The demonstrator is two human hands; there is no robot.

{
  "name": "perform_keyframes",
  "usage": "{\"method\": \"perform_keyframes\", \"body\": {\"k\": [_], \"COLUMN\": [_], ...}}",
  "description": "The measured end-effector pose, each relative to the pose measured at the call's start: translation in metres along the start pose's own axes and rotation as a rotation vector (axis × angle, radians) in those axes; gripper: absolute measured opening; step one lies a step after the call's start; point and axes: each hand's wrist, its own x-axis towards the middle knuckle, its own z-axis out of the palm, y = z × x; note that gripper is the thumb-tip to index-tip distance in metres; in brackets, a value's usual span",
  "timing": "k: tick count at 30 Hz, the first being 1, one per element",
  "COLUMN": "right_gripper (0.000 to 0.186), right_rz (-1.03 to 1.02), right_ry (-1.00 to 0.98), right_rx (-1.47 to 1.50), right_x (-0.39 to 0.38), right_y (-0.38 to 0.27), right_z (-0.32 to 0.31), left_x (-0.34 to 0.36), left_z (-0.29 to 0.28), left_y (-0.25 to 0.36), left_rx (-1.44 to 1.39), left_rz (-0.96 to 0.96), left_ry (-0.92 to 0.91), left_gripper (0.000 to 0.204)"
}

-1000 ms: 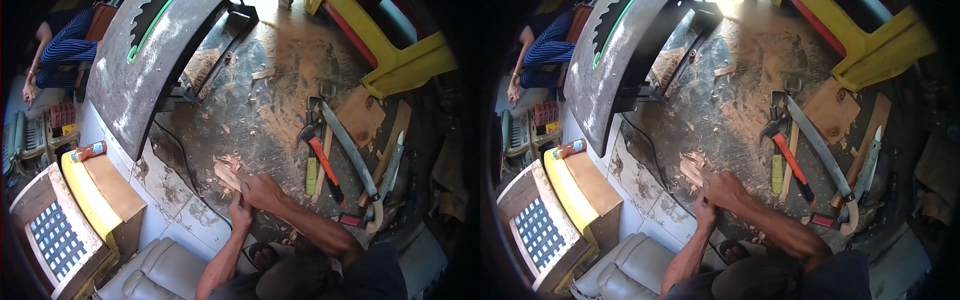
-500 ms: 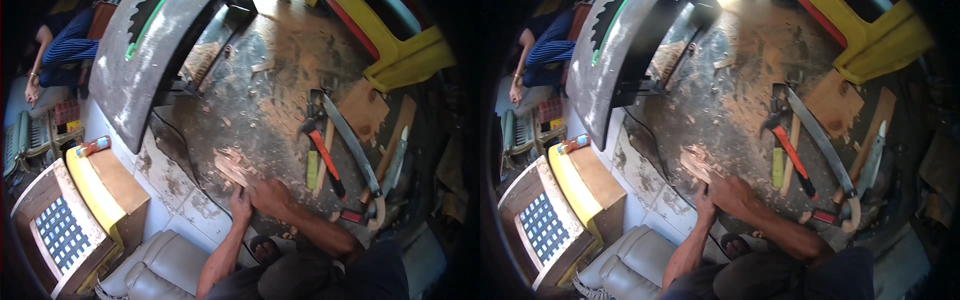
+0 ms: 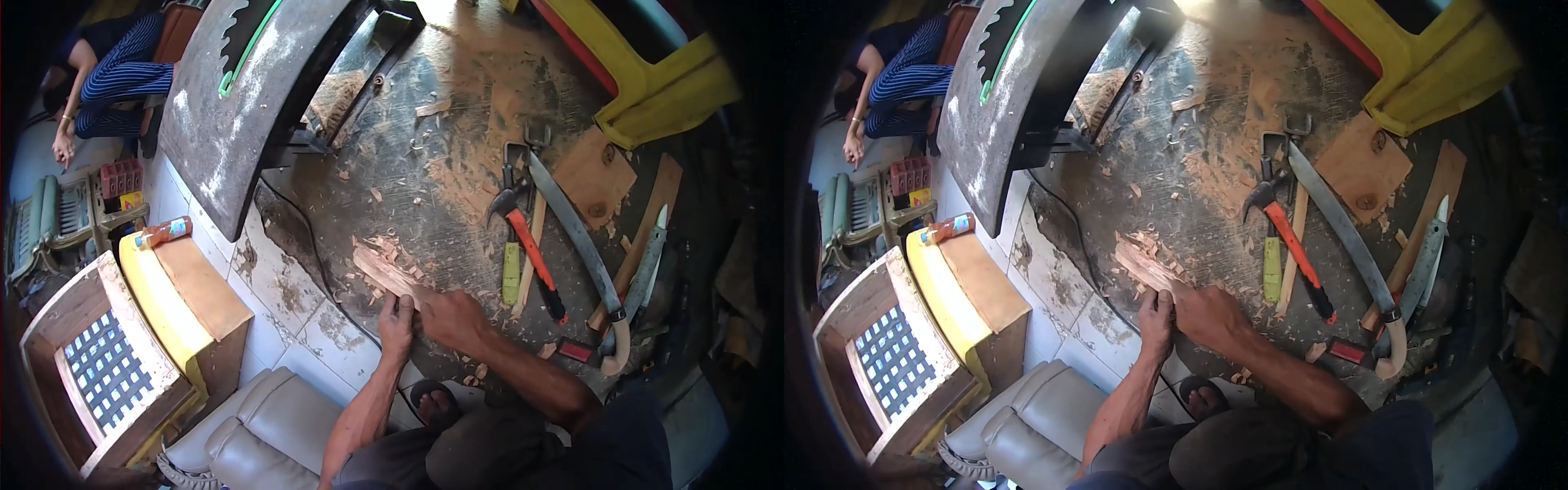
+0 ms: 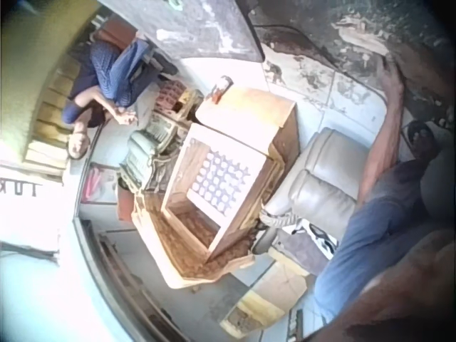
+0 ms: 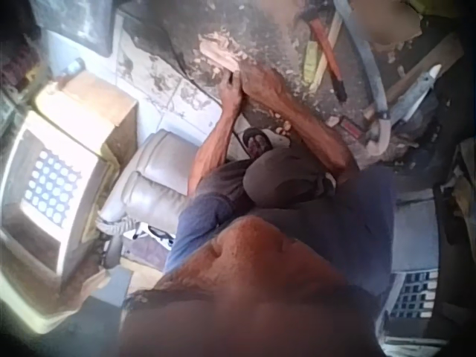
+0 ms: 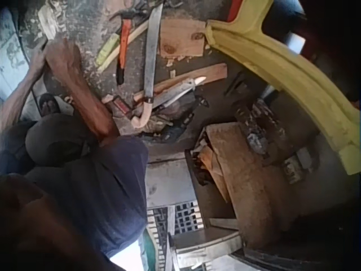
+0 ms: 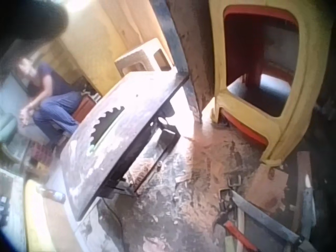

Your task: The person carves a rectangular wooden plank using a small knife, holding the wood in their left hand and shaving off thin strips of wood with their right hand. The person repeatedly adjusts the wood's position and angle to continue the carving process.

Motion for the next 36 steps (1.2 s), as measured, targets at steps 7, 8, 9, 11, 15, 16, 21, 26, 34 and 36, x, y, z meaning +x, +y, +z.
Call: {"method": "perform_keyframes", "body": {"k": [7,8,9,11,15,16,21,26,34,36], "right_gripper": [0.025,0.027,0.031,0.035,0.034,0.034,0.037,0.038,0.036,0.036], "right_rz": [-0.013,0.014,0.042,0.028,0.008,0.045,0.030,0.050,0.068,0.040], "right_ry": [0.028,-0.002,-0.032,-0.031,0.038,0.035,0.030,0.014,-0.003,0.027], "right_rx": [0.000,-0.010,-0.021,-0.050,-0.067,-0.056,0.020,0.009,-0.057,-0.016], "right_x": [-0.013,-0.010,-0.003,-0.007,-0.020,-0.021,-0.028,-0.033,-0.047,-0.026], "right_y": [0.004,0.004,0.004,0.006,0.009,0.007,0.010,0.007,-0.001,0.003], "right_z": [0.000,-0.002,-0.005,-0.004,0.000,0.000,-0.009,-0.012,-0.014,-0.013], "left_x": [0.000,-0.005,-0.004,0.003,-0.009,-0.004,0.003,-0.003,-0.001,0.000], "left_z": [0.005,0.008,0.004,-0.004,0.009,0.006,0.001,0.007,0.006,0.010], "left_y": [-0.002,-0.004,-0.007,-0.013,0.000,-0.001,-0.004,-0.001,0.001,0.003], "left_rx": [-0.071,-0.081,-0.057,-0.010,-0.150,-0.092,-0.120,-0.150,-0.122,-0.142], "left_rz": [0.034,0.009,0.004,-0.003,-0.037,0.043,-0.022,-0.030,-0.035,-0.011], "left_ry": [0.061,0.075,0.056,0.017,0.034,0.028,0.003,0.007,0.053,0.038], "left_gripper": [0.055,0.053,0.055,0.057,0.061,0.061,0.054,0.058,0.049,0.049]}}
